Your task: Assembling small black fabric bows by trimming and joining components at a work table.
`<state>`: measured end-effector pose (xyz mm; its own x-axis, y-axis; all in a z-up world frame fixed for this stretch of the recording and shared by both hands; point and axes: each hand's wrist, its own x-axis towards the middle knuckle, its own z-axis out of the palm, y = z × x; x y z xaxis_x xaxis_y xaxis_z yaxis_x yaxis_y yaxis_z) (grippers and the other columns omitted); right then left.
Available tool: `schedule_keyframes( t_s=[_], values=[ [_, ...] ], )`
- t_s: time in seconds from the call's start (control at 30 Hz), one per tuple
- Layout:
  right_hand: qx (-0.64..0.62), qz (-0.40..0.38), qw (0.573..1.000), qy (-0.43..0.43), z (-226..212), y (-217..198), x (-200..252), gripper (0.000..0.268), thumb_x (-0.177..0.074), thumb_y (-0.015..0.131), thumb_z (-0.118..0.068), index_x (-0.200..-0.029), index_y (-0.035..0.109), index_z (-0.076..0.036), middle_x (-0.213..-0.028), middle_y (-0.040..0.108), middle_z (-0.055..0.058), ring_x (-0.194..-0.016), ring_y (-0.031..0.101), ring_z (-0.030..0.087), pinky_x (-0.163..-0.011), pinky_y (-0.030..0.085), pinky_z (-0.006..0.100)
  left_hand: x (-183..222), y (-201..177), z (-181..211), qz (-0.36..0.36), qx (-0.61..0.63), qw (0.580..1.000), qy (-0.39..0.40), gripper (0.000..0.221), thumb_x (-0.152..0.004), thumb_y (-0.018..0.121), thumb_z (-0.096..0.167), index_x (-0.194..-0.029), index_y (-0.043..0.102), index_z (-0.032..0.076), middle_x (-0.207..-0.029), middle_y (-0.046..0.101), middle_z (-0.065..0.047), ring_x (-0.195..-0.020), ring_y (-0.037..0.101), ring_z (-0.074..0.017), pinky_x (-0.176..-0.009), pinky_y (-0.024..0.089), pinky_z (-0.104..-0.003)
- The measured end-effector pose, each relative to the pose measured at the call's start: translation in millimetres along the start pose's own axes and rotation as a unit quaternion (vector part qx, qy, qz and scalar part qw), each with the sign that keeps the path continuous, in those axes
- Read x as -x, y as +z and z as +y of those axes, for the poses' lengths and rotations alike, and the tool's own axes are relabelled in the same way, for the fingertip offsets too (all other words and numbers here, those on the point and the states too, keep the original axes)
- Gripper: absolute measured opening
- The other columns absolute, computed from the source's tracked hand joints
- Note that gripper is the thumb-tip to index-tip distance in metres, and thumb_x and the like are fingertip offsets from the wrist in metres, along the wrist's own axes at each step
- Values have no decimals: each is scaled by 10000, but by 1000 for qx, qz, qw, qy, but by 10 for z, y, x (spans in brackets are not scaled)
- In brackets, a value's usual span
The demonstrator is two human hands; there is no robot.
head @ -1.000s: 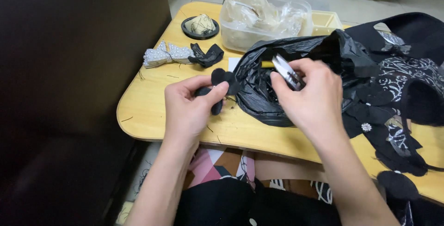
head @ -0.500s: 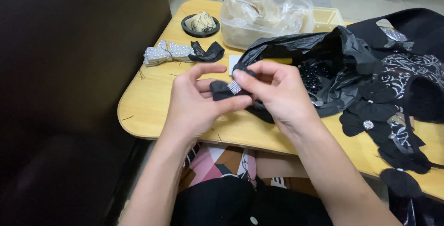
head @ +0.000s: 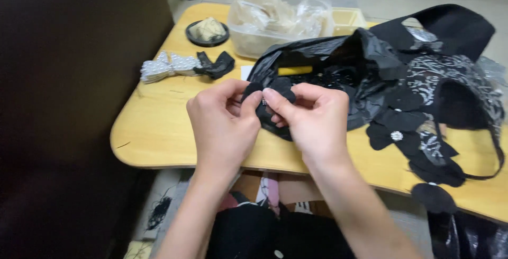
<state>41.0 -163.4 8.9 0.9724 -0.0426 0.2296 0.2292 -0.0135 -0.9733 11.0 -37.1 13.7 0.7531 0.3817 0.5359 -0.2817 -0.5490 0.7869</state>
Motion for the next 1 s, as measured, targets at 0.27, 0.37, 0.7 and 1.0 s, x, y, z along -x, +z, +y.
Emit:
schedule_keyframes(
  t_s=[0.27, 0.37, 0.7, 1.0],
  values=[
    [343, 90, 768, -533, -48, -681, 131, 37, -968, 707, 74, -941, 731, 77, -865, 707, 183, -685, 632, 330, -671, 512, 406, -38, 787, 274, -76, 276, 881, -378, 250, -715, 822, -7, -920, 691, -67, -761, 658, -135, -547, 621, -170, -423, 616, -317],
    [358, 90, 749, -550, -47, -980, 76, 77, -951, 688, 156, -952, 728, 90, -874, 705, 203, -676, 617, 349, -660, 498, 423, -65, 1114, 155, -165, 388, 779, -463, 150, -749, 713, -128, -736, 606, -24, -810, 683, -133, -614, 623, -195, -492, 565, -265],
    [38, 226, 973, 33, 8, -1621, -163, 212, -931, 746, -136, -768, 718, -4, -555, 643, 116, -474, 647, 137, -455, 560, 252, 61, 1820, 432, -249, 287, 909, -172, 194, -762, 882, 64, -946, 823, 79, -767, 727, -146, -576, 761, -234, -521, 609, -265],
    [-56, 281, 958, 28, -19, -2126, -185, 268, -993, 707, -125, -824, 670, 80, -678, 681, 195, -486, 641, 145, -461, 643, 301, -13, 2124, 825, -291, 418, 832, -219, 362, -1025, 553, 176, -1064, 700, -152, -835, 736, -270, -662, 766, -301, -646, 681, -385]
  ],
)
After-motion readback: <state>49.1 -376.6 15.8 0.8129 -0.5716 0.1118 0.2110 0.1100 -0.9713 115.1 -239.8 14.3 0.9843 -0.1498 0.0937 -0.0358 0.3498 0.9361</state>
